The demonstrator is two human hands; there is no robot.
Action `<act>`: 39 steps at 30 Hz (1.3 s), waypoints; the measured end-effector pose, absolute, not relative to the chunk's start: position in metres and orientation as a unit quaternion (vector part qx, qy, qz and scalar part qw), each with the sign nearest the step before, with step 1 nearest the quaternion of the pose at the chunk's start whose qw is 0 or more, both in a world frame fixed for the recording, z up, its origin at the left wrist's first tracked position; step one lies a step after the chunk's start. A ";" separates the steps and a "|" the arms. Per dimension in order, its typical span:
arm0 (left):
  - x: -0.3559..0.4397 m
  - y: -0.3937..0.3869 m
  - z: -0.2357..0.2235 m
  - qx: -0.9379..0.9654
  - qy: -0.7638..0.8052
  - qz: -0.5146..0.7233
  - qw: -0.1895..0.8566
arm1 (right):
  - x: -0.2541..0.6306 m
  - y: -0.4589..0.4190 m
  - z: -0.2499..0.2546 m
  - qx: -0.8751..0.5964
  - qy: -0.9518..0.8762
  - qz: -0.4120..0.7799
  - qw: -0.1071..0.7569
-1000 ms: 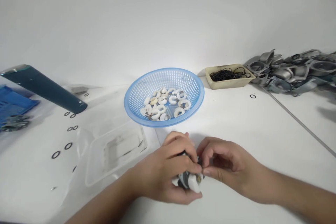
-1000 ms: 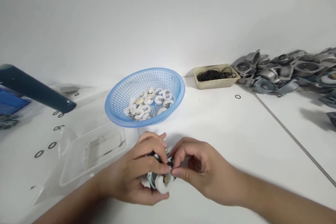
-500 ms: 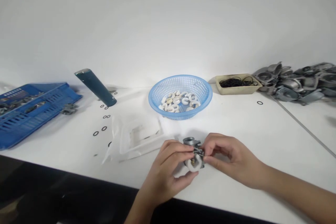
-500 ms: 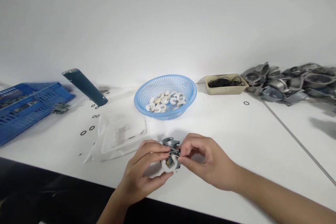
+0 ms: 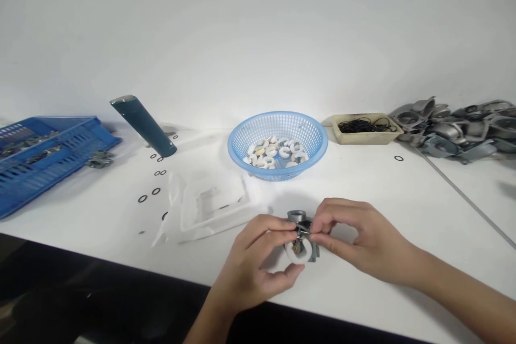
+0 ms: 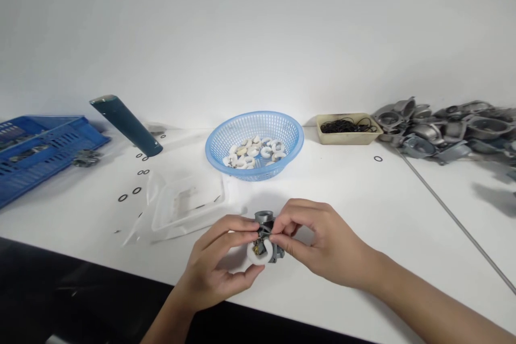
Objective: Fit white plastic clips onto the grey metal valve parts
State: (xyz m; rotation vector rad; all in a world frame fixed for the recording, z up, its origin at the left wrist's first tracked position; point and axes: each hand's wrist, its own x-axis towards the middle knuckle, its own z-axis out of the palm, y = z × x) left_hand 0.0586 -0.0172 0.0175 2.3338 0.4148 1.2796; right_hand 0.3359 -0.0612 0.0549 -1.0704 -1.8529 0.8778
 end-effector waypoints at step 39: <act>0.059 -0.034 0.010 0.865 0.145 0.478 0.040 | 0.342 -0.066 0.063 -0.393 -0.788 0.274 0.387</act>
